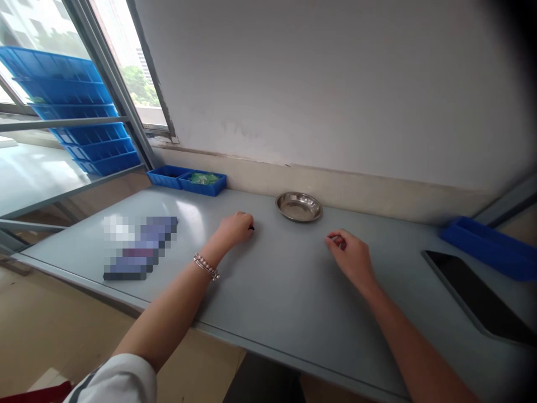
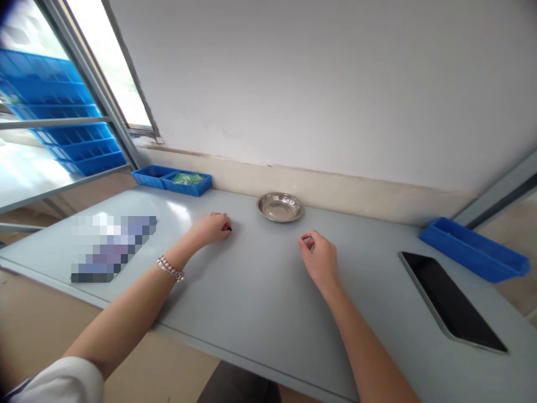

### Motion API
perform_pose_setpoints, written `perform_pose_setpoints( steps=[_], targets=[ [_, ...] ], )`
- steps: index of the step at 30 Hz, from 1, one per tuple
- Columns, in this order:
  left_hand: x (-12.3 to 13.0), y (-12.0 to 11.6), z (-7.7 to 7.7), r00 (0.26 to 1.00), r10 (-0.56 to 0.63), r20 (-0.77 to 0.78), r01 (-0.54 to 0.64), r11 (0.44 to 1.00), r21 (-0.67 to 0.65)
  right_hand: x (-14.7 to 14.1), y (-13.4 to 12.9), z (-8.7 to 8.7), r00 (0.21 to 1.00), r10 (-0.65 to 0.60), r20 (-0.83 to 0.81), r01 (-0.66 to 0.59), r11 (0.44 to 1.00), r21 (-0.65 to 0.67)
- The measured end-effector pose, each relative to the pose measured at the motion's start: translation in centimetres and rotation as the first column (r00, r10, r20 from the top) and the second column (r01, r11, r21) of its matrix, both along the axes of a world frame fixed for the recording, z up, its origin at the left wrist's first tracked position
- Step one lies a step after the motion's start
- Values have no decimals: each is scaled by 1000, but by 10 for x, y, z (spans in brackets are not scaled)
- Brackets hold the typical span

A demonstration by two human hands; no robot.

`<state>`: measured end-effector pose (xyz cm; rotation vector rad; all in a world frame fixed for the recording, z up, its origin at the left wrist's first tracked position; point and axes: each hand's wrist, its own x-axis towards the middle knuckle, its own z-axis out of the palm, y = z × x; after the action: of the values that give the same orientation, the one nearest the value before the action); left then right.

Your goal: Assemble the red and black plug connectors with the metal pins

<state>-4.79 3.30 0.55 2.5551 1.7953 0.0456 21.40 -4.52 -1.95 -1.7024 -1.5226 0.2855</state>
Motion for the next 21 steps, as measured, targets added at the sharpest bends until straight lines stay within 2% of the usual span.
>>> perform_pose_setpoints(
  steps=[3, 5, 7, 9, 14, 21],
  targets=[
    [10, -8, 5, 981, -138, 133, 130, 989, 69, -6, -1, 1, 943, 151, -297, -167, 985, -29],
    [19, -16, 8, 921, -292, 257, 269, 955, 124, -12, -2, 3, 869, 235, -436, -286, 957, -55],
    [29, -27, 9, 843, -419, 337, 391, 908, 150, -19, -5, 4, 819, 282, -500, -360, 931, -64],
    [38, -38, 10, 788, -495, 365, 478, 867, 144, -25, -8, 3, 786, 326, -525, -410, 911, -47],
    [47, -52, 12, 735, -543, 406, 556, 825, 97, -33, -12, 1, 755, 379, -535, -450, 893, -3],
    [48, -52, 7, 697, -551, 458, 575, 812, 101, -35, -13, -1, 741, 397, -542, -468, 884, 9]
  ],
)
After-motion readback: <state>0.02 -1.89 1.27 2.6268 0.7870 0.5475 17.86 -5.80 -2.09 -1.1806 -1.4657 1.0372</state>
